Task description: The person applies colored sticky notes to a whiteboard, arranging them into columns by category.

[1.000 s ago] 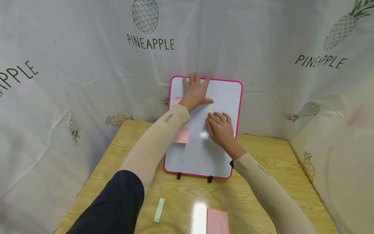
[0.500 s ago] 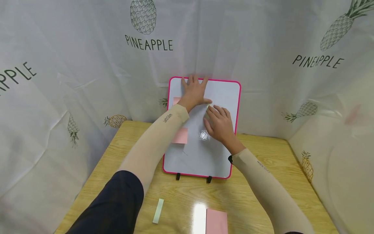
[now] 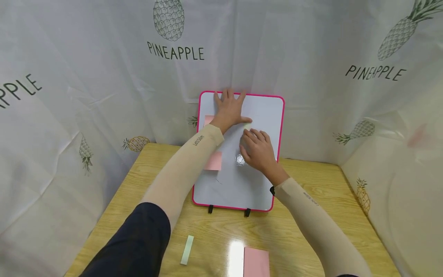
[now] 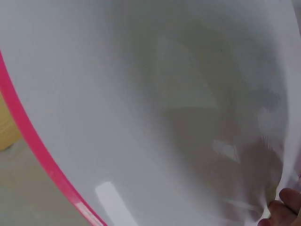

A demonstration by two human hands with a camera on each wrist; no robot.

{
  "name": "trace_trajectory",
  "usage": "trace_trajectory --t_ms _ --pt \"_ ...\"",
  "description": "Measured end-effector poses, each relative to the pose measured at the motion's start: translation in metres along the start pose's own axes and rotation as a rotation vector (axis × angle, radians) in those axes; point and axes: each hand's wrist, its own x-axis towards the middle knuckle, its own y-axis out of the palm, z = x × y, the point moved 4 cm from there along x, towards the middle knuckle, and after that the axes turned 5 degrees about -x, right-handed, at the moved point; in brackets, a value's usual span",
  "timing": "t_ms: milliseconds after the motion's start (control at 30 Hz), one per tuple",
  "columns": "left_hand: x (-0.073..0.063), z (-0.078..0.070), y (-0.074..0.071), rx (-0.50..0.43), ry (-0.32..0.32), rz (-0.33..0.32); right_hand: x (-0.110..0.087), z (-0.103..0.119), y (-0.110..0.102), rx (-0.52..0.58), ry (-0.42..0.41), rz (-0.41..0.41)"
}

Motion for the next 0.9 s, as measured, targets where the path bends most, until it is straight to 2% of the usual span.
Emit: trace_trajectory --t_ms 400,900 --pt "0.0 0.001 0.0 -0.004 0.0 0.011 -0.028 0.008 0.009 0.042 -0.026 -0.108" --pt "-0.005 0.005 0.002 0.034 0.019 -0.015 -0.046 0.018 0.009 0.087 -0.03 -0.12"
